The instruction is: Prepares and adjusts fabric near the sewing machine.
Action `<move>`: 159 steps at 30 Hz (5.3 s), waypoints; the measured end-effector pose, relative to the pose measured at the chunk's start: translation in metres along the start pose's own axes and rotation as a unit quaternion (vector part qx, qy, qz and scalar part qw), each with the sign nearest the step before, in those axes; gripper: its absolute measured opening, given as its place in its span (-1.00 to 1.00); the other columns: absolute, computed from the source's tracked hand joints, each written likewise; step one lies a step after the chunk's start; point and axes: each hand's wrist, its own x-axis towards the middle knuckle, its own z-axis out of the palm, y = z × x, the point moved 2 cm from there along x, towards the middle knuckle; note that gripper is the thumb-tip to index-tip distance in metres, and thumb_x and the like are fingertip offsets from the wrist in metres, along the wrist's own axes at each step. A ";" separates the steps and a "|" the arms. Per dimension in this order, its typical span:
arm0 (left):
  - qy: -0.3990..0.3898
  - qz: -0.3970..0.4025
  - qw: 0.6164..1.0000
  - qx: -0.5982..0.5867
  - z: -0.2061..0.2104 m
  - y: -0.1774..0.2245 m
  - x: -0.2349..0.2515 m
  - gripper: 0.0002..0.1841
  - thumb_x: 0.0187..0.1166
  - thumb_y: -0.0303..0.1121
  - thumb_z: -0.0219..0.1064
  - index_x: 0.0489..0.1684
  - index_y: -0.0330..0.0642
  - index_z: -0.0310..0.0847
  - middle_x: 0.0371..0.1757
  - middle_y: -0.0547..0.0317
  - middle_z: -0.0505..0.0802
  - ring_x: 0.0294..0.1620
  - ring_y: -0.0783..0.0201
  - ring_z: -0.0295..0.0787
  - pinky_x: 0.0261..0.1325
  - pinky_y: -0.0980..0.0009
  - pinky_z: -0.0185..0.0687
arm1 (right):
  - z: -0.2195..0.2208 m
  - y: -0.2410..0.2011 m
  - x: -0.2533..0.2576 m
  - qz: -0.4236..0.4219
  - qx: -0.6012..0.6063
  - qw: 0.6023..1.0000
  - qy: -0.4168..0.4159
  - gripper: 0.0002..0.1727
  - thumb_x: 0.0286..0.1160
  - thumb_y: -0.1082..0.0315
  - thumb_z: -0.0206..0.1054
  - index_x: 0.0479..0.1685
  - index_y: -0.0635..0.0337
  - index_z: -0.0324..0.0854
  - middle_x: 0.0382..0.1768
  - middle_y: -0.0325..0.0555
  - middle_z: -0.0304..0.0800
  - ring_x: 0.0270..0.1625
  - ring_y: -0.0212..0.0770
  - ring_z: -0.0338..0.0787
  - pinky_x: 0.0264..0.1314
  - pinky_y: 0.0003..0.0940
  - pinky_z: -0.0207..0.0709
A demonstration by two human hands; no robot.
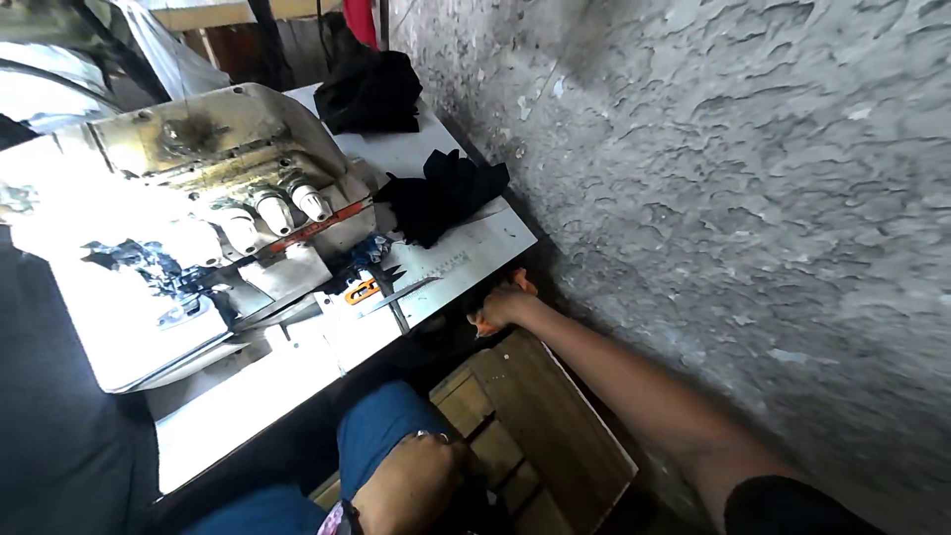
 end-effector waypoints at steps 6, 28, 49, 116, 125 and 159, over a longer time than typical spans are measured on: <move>0.066 0.054 0.996 0.014 -0.026 0.009 0.030 -0.71 0.75 -0.26 0.22 0.29 -0.09 0.73 0.26 -0.09 0.81 0.31 -0.14 0.75 0.32 -0.17 0.65 | -0.006 0.001 0.007 0.020 -0.028 0.999 -0.008 -0.47 0.76 0.06 0.11 0.18 0.41 0.71 0.38 0.36 0.67 0.53 0.33 0.57 0.50 0.45 0.31; 0.197 -0.043 0.976 0.082 -0.056 0.001 0.114 -0.55 0.62 -0.44 0.27 0.51 -0.16 0.57 0.92 -0.05 0.10 0.90 -0.11 0.00 0.68 -0.19 0.28 | -0.127 0.073 -0.110 -0.167 0.283 0.862 0.385 -0.72 0.63 0.18 0.43 0.09 0.15 0.88 0.00 0.04 0.93 0.08 -0.02 0.89 0.30 0.18 0.66; 0.203 -0.031 0.975 0.090 -0.050 -0.005 0.108 -0.60 0.59 -0.51 0.26 0.41 -0.18 0.63 0.95 0.00 0.02 0.92 -0.10 -0.08 0.70 -0.19 0.23 | -0.036 0.027 -0.084 -0.054 0.244 0.941 0.229 -0.51 0.89 0.08 0.01 0.07 0.24 0.79 0.04 0.12 0.85 0.17 0.07 0.82 0.37 0.17 0.57; 0.299 -0.042 0.950 0.083 -0.053 0.018 0.109 -0.37 0.60 -0.50 0.25 0.73 -0.04 0.30 0.62 -0.01 0.59 0.61 -0.07 0.52 0.51 -0.18 0.44 | -0.009 -0.022 0.010 0.029 -0.028 0.996 -0.083 -0.42 0.64 0.01 0.28 0.31 0.39 0.67 0.43 0.31 0.65 0.54 0.23 0.58 0.52 0.34 0.34; 0.286 -0.043 0.954 0.074 -0.054 0.018 0.105 -0.38 0.59 -0.51 0.27 0.71 -0.07 0.33 0.65 -0.02 0.56 0.64 -0.08 0.49 0.54 -0.20 0.41 | -0.014 -0.039 -0.001 0.059 -0.014 0.994 -0.094 -0.47 0.69 0.16 0.26 0.41 0.46 0.57 0.53 0.30 0.56 0.62 0.16 0.52 0.61 0.18 0.30; 0.289 -0.010 0.955 0.065 -0.049 0.013 0.109 -0.41 0.50 -0.51 0.37 0.60 -0.05 0.45 0.59 0.00 0.61 0.62 -0.10 0.49 0.49 -0.28 0.42 | 0.012 -0.022 0.023 0.010 -0.107 0.993 -0.041 -0.51 0.74 0.11 0.17 0.19 0.45 0.69 0.37 0.38 0.69 0.51 0.31 0.62 0.49 0.38 0.39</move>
